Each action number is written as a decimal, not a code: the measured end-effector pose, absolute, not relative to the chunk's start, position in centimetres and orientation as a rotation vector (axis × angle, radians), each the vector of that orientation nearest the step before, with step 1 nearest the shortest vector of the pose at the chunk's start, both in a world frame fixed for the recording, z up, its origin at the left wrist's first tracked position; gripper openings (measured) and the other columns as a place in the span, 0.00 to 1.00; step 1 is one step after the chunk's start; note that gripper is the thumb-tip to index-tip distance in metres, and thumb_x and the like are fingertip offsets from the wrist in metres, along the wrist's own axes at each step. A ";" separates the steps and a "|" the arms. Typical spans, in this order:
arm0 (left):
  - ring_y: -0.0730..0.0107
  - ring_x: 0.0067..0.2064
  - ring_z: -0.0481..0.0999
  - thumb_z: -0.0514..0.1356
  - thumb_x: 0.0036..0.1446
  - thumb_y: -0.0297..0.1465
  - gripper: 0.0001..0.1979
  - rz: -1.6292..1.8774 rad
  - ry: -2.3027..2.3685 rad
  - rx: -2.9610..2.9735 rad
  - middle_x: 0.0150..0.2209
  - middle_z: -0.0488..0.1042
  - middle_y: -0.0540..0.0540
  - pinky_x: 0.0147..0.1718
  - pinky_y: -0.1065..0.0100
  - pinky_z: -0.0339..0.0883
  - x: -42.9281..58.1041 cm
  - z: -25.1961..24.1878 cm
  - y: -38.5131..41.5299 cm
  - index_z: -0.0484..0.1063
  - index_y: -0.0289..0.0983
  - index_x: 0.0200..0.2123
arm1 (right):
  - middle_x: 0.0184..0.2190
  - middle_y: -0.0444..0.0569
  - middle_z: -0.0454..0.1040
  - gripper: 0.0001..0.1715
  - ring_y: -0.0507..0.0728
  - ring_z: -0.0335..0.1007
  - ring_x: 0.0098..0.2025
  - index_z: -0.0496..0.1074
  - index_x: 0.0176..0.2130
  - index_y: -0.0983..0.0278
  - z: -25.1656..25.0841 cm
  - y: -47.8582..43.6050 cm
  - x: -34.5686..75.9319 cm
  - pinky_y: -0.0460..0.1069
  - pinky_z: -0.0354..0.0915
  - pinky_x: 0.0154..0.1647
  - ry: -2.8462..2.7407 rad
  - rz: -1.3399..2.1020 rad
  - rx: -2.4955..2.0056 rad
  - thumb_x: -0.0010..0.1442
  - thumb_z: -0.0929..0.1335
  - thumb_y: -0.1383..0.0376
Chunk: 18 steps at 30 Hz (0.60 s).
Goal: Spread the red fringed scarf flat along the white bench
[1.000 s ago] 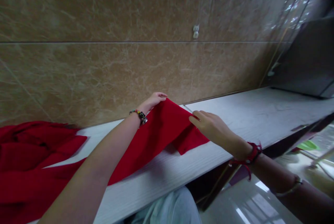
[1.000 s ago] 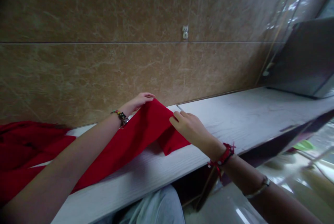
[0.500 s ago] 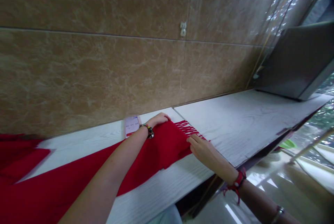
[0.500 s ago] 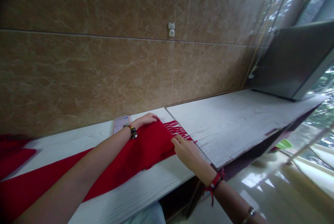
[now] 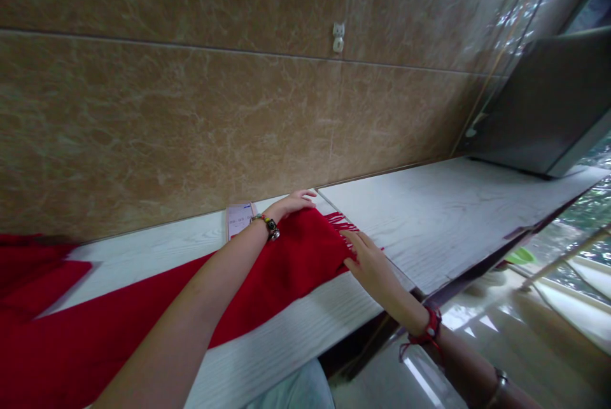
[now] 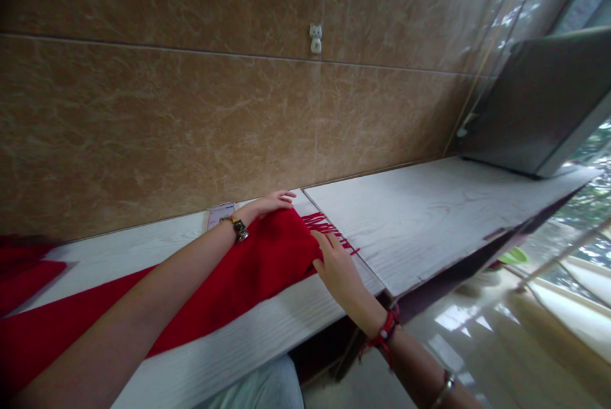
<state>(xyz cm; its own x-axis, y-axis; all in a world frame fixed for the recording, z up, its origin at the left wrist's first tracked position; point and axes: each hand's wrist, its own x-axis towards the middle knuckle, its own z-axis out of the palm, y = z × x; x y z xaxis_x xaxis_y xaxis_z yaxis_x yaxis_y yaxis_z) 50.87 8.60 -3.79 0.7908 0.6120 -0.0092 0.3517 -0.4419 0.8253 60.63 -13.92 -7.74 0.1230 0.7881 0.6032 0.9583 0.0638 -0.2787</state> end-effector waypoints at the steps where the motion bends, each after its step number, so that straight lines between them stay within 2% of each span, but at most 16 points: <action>1: 0.67 0.42 0.71 0.58 0.43 0.26 0.24 0.374 0.712 2.081 0.47 0.69 0.40 0.38 0.72 0.65 50.8 -3.8 8.5 0.65 0.34 0.48 | 0.41 0.55 0.67 0.27 0.58 0.66 0.42 0.62 0.49 0.67 -8.0 -13.8 60.8 0.52 0.66 0.40 -1.730 -0.353 -1.781 0.49 0.58 0.78; 4: 0.67 0.49 0.67 0.59 0.41 0.22 0.26 0.425 0.695 2.111 0.52 0.65 0.41 0.42 0.73 0.62 50.8 -3.3 8.4 0.65 0.34 0.48 | 0.37 0.55 0.69 0.23 0.57 0.67 0.37 0.65 0.47 0.68 -8.5 -13.9 61.5 0.50 0.67 0.34 -1.886 -0.506 -1.829 0.52 0.56 0.80; 7: 0.70 0.49 0.67 0.56 0.42 0.20 0.27 0.464 0.684 2.156 0.53 0.64 0.44 0.42 0.75 0.63 50.7 -2.7 8.5 0.63 0.36 0.50 | 0.36 0.55 0.70 0.19 0.57 0.68 0.34 0.67 0.44 0.68 -8.6 -14.3 62.1 0.49 0.67 0.30 -2.014 -0.735 -1.829 0.56 0.57 0.77; 10: 0.70 0.41 0.72 0.56 0.42 0.19 0.26 0.426 0.705 2.231 0.46 0.70 0.46 0.36 0.74 0.65 50.5 -3.4 8.6 0.66 0.37 0.48 | 0.37 0.55 0.70 0.17 0.57 0.68 0.34 0.68 0.43 0.68 -8.4 -14.5 62.2 0.49 0.66 0.31 -2.140 -0.790 -1.861 0.56 0.59 0.77; 13: 0.71 0.32 0.73 0.57 0.41 0.19 0.19 0.380 0.744 2.342 0.36 0.74 0.46 0.32 0.72 0.67 50.5 -5.4 8.2 0.71 0.34 0.41 | 0.37 0.55 0.71 0.17 0.56 0.69 0.34 0.69 0.43 0.67 -8.4 -14.4 62.1 0.48 0.67 0.32 -2.256 -0.684 -1.920 0.56 0.60 0.77; 15: 0.71 0.35 0.72 0.55 0.43 0.19 0.16 0.423 0.742 2.433 0.39 0.72 0.45 0.36 0.71 0.66 50.6 -6.4 7.8 0.71 0.33 0.38 | 0.38 0.54 0.71 0.18 0.56 0.69 0.35 0.69 0.43 0.67 -8.6 -14.4 62.2 0.48 0.66 0.32 -2.279 -0.630 -1.946 0.55 0.59 0.77; 18: 0.69 0.44 0.69 0.54 0.49 0.23 0.13 0.542 0.702 2.572 0.48 0.66 0.43 0.47 0.69 0.61 50.5 -6.8 7.0 0.70 0.34 0.40 | 0.41 0.55 0.71 0.20 0.57 0.69 0.38 0.69 0.43 0.66 -9.0 -14.5 62.5 0.49 0.66 0.35 -2.242 -0.571 -1.940 0.54 0.58 0.78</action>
